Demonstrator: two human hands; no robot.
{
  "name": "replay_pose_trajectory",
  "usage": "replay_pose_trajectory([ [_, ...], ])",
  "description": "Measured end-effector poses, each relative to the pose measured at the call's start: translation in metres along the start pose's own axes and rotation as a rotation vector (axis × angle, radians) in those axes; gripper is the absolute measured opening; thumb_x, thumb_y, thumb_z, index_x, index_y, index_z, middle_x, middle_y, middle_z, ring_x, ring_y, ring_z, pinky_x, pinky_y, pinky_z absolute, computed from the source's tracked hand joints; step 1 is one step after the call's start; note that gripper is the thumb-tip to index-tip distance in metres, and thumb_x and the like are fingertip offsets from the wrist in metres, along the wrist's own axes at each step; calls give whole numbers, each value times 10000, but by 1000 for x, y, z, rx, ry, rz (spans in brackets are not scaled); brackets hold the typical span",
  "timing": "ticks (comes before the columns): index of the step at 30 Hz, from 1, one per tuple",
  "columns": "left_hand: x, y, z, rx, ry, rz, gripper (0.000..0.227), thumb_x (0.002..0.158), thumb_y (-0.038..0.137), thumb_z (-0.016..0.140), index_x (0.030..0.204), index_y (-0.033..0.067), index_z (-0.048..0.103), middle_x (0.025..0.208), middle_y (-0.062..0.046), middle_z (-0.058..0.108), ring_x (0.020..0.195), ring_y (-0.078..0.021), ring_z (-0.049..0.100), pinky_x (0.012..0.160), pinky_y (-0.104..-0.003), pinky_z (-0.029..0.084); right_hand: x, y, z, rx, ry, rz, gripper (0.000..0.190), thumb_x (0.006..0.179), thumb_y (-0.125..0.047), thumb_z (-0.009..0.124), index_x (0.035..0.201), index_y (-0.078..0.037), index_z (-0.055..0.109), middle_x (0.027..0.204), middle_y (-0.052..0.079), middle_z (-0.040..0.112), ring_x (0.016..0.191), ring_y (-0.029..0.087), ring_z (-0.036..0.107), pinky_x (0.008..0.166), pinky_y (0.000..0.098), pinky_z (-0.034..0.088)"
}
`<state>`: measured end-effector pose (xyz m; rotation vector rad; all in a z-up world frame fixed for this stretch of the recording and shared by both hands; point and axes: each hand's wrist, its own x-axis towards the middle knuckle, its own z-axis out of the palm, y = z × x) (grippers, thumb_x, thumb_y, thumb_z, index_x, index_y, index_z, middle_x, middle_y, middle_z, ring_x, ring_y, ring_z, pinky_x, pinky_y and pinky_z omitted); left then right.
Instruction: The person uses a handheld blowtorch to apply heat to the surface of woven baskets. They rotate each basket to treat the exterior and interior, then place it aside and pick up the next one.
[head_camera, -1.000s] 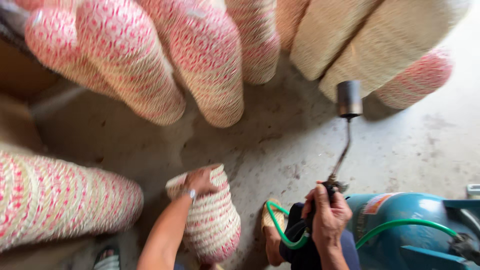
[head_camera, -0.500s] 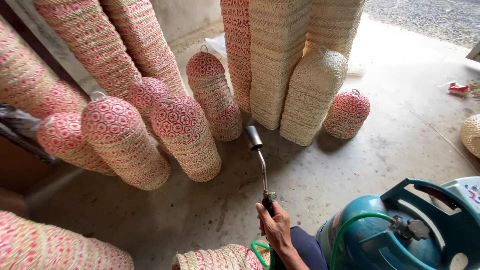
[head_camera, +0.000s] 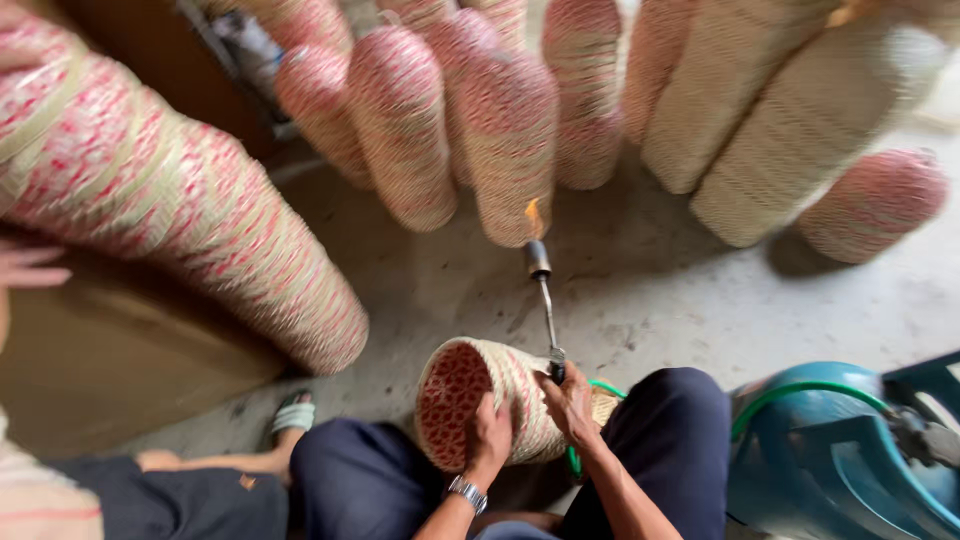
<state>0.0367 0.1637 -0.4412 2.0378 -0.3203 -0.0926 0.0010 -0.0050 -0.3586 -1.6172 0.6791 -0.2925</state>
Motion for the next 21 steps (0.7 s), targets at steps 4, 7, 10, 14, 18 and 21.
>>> replay_pose_trajectory([
  [4, 13, 18, -11, -109, 162, 53, 148, 931, 132, 600, 854, 22, 537, 786, -223, 588, 726, -375, 561, 664, -482, 458, 2, 16, 2, -368, 112, -248, 378, 859, -305, 773, 911, 23, 593, 690, 209, 608, 604, 351, 567, 595, 478, 471],
  [7, 10, 20, -12, -61, 275, 133, 166, 904, 88, 646, 836, 15, 513, 800, -212, 555, 749, -357, 532, 704, -463, 459, -10, 10, 3, -300, 106, -240, 352, 881, -315, 756, 944, 2, 617, 758, 195, 657, 690, 343, 614, 649, 464, 479],
  [10, -6, 38, -28, 9, 233, 69, 288, 906, 133, 703, 776, -1, 485, 694, -189, 526, 653, -321, 493, 599, -448, 402, -33, -7, 9, -329, 125, -218, 331, 888, -316, 760, 1022, -35, 647, 792, 167, 665, 730, 295, 609, 680, 435, 472],
  [14, -10, 67, -43, -78, 163, -123, 373, 945, 180, 702, 725, -7, 465, 591, -147, 494, 540, -250, 451, 499, -422, 370, -52, -31, 21, -252, 65, -141, 323, 932, -334, 757, 958, -36, 635, 763, 138, 628, 731, 238, 570, 681, 399, 478],
  [18, -27, 91, -49, -15, 130, -46, 310, 948, 190, 693, 791, 1, 504, 614, -131, 570, 535, -222, 515, 533, -411, 425, -66, -43, 34, -158, -5, -144, 299, 913, -342, 732, 988, -64, 652, 754, 69, 638, 698, 174, 579, 666, 369, 490],
  [21, -28, 99, -58, -108, 103, -33, 277, 932, 186, 686, 805, -6, 531, 658, -147, 615, 566, -237, 543, 543, -425, 447, -68, -44, 35, -132, -34, -160, 304, 926, -338, 726, 1003, -55, 645, 744, 67, 620, 681, 174, 561, 661, 371, 481],
])
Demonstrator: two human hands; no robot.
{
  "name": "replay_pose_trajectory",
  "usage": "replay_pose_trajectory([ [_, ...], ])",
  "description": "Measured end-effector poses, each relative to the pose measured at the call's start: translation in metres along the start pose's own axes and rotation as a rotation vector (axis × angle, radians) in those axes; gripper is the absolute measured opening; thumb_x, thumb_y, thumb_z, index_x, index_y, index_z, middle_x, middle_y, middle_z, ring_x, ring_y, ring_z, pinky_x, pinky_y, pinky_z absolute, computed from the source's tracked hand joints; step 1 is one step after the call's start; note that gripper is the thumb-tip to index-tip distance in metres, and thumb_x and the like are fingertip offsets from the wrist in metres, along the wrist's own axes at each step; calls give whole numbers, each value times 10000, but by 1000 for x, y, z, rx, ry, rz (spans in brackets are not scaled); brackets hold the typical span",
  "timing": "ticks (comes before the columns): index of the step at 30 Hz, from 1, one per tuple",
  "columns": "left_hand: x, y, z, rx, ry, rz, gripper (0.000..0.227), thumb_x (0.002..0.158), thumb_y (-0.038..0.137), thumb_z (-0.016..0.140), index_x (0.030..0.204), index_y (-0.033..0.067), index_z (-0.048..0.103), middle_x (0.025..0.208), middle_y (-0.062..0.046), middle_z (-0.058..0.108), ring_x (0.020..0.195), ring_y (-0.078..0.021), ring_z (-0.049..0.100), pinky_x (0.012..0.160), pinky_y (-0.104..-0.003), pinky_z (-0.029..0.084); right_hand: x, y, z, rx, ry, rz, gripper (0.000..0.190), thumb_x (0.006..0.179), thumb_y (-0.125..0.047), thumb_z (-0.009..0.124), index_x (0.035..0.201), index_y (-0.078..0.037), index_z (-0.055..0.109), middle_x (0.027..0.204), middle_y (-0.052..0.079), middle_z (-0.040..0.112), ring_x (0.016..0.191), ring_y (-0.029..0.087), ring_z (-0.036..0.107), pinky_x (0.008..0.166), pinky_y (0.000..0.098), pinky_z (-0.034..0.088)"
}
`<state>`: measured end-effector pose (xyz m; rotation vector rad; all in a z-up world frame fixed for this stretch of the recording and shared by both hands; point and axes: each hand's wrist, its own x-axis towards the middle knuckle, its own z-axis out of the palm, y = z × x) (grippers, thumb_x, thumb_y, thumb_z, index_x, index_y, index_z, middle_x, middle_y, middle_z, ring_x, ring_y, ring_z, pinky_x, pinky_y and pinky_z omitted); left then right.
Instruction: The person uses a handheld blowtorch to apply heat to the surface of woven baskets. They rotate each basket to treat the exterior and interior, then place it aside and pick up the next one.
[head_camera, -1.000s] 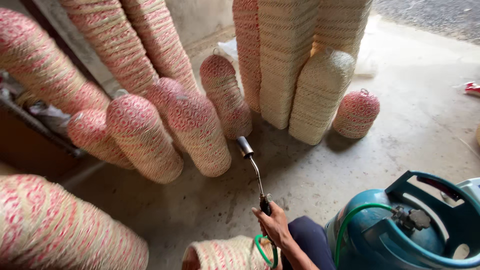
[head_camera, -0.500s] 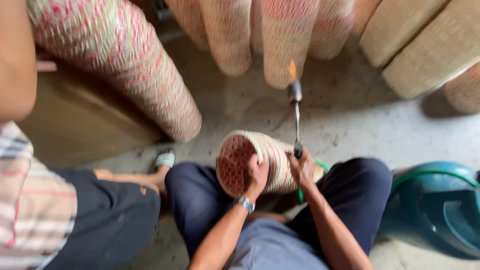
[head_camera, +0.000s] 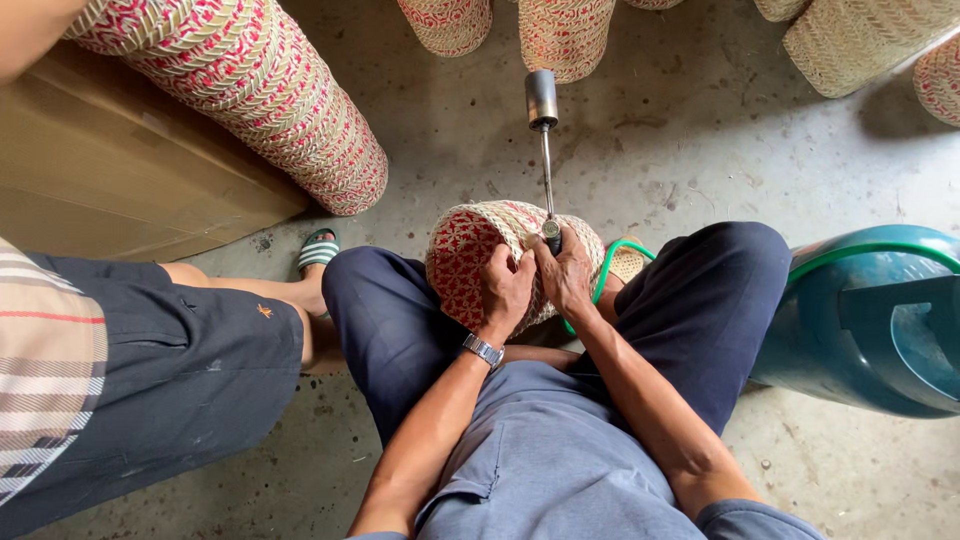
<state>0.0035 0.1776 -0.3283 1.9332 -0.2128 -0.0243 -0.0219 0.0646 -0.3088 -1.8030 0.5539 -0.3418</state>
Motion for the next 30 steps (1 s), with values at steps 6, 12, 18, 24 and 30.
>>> replay_pose_trajectory([
  [6, -4, -2, -7, -7, -37, 60, 257, 936, 191, 694, 841, -11, 567, 691, -141, 636, 587, -233, 565, 584, -414, 471, 1, 1, -2, 9, -50, 66, 331, 917, -355, 738, 976, -42, 647, 738, 78, 622, 680, 178, 556, 654, 375, 487],
  [12, -9, 18, -9, -26, 85, 113, 258, 942, 180, 686, 829, -8, 549, 678, -134, 601, 593, -229, 549, 576, -416, 474, 4, 28, 6, -20, 5, 48, 386, 924, -358, 723, 1021, 3, 629, 811, 155, 657, 737, 258, 608, 701, 410, 498],
  [18, 5, 83, -58, 65, -136, -2, 275, 966, 212, 652, 788, 18, 574, 632, -160, 625, 559, -296, 604, 510, -442, 446, 18, 103, 5, -250, 103, 8, 454, 916, -375, 743, 1020, 52, 627, 864, 254, 672, 844, 406, 649, 780, 494, 492],
  [24, 31, 113, -97, 124, -166, 290, 262, 1033, 257, 590, 952, 8, 588, 764, -178, 648, 636, -362, 649, 573, -446, 475, 29, 79, -17, -90, 104, 114, 397, 959, -372, 693, 951, 13, 599, 766, 171, 661, 683, 307, 647, 637, 436, 517],
  [30, 61, 99, -90, 137, -27, 428, 307, 1071, 291, 586, 999, -7, 607, 858, -231, 660, 771, -402, 622, 682, -463, 486, 35, 27, -72, 220, 89, 227, 364, 1015, -387, 642, 947, -37, 569, 690, 62, 596, 504, 122, 525, 425, 298, 415],
])
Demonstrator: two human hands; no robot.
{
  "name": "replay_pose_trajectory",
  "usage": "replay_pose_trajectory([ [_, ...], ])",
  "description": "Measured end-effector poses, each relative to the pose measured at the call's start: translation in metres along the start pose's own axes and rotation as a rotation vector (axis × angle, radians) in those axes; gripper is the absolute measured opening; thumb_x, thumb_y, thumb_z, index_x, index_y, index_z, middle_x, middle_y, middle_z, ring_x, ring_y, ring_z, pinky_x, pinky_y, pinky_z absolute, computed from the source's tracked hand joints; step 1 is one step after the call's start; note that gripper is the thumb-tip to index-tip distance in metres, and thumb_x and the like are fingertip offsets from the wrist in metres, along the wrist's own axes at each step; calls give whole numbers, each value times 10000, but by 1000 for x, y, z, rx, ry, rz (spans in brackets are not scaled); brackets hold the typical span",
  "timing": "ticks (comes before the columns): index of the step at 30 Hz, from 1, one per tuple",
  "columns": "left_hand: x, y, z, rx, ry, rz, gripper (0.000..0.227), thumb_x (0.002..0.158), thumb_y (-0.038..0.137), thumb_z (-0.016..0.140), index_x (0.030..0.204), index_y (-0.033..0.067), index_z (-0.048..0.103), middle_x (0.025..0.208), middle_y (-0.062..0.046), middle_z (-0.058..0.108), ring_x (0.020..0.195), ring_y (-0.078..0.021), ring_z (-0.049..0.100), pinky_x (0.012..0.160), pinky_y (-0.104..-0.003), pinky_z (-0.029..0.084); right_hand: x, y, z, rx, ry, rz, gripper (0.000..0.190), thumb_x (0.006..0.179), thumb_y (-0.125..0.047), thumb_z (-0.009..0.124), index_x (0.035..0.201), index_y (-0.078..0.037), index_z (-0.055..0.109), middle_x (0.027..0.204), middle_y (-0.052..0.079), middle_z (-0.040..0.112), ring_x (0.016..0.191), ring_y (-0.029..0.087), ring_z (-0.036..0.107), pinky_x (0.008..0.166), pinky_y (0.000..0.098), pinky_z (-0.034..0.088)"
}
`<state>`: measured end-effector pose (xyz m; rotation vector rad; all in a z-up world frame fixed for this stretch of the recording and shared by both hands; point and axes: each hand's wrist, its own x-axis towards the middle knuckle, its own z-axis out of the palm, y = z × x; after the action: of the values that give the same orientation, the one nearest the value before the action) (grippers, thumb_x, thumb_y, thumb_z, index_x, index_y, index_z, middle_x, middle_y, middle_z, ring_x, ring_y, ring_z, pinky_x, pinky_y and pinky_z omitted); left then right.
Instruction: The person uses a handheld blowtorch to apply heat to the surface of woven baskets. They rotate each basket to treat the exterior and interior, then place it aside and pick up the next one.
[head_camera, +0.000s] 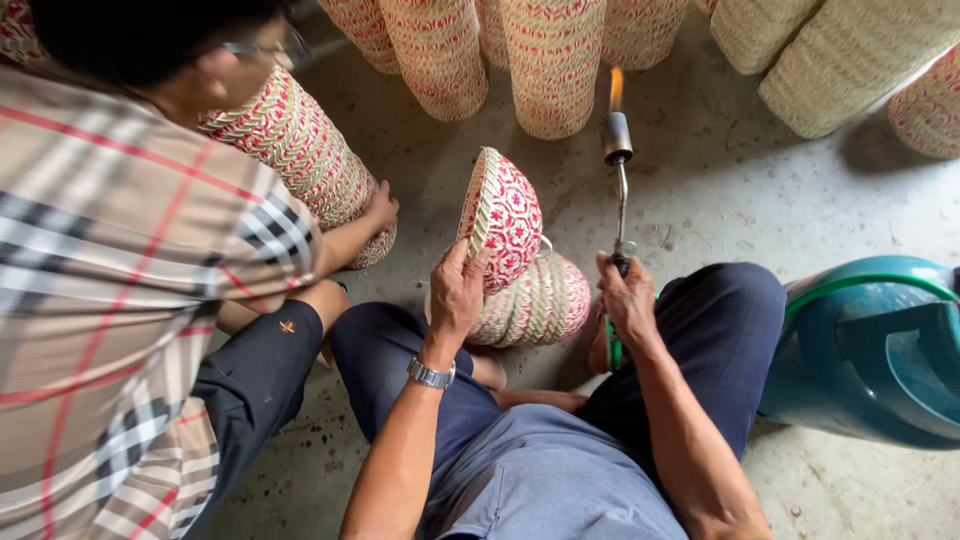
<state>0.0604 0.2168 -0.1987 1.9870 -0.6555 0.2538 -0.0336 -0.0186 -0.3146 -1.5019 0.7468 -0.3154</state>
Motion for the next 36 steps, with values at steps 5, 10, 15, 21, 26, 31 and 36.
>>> replay_pose_trajectory([
  [5, 42, -43, 7, -35, -34, -101, 365, 1065, 350, 570, 1095, -8, 635, 871, -209, 672, 775, -333, 642, 698, -424, 498, -7, -61, -54, -160, -87, -44, 324, 1031, -382, 528, 1009, -59, 536, 663, 28, 612, 457, 138, 522, 421, 311, 414],
  [10, 79, -64, 13, -167, 83, -13, 419, 1021, 406, 619, 1073, -7, 668, 839, -89, 659, 775, -175, 606, 695, -355, 506, -18, -103, -98, -61, -301, -44, 303, 1015, -383, 509, 1088, -111, 621, 628, 38, 565, 460, 108, 496, 445, 286, 405],
  [15, 98, -70, 15, -184, 148, -144, 435, 1023, 436, 613, 969, 10, 675, 754, -46, 599, 713, -134, 528, 664, -326, 463, -14, -130, -111, -313, -149, 23, 385, 1071, -379, 481, 991, -10, 556, 640, 75, 565, 444, 169, 488, 441, 348, 415],
  [21, 87, -60, 23, -226, 161, -34, 471, 1043, 474, 581, 905, 24, 596, 754, -34, 568, 705, -127, 505, 672, -326, 459, -19, -175, -136, -420, -109, -58, 314, 1047, -385, 492, 1041, -74, 532, 669, 63, 577, 477, 163, 509, 442, 354, 426],
  [26, 75, -53, 22, -229, 71, -254, 501, 1026, 489, 566, 798, 43, 541, 650, -17, 449, 639, -111, 416, 595, -307, 386, -3, -199, -160, -520, -83, -178, 346, 1090, -367, 524, 1005, -41, 601, 665, 56, 593, 509, 146, 523, 446, 342, 428],
  [31, 85, -63, 32, -365, 213, -193, 518, 1039, 466, 603, 748, 43, 532, 662, 7, 435, 674, -85, 399, 612, -300, 381, 18, -209, -191, -882, -83, -299, 414, 1067, -400, 595, 912, -22, 661, 634, 99, 582, 444, 209, 563, 486, 394, 456],
  [36, 101, -76, 45, -436, 310, -182, 517, 1054, 421, 602, 708, 44, 527, 649, 39, 479, 667, -69, 427, 619, -288, 404, 22, -197, -211, -1017, -263, -317, 392, 931, -466, 674, 866, -80, 705, 552, 104, 602, 419, 226, 571, 450, 410, 466],
])
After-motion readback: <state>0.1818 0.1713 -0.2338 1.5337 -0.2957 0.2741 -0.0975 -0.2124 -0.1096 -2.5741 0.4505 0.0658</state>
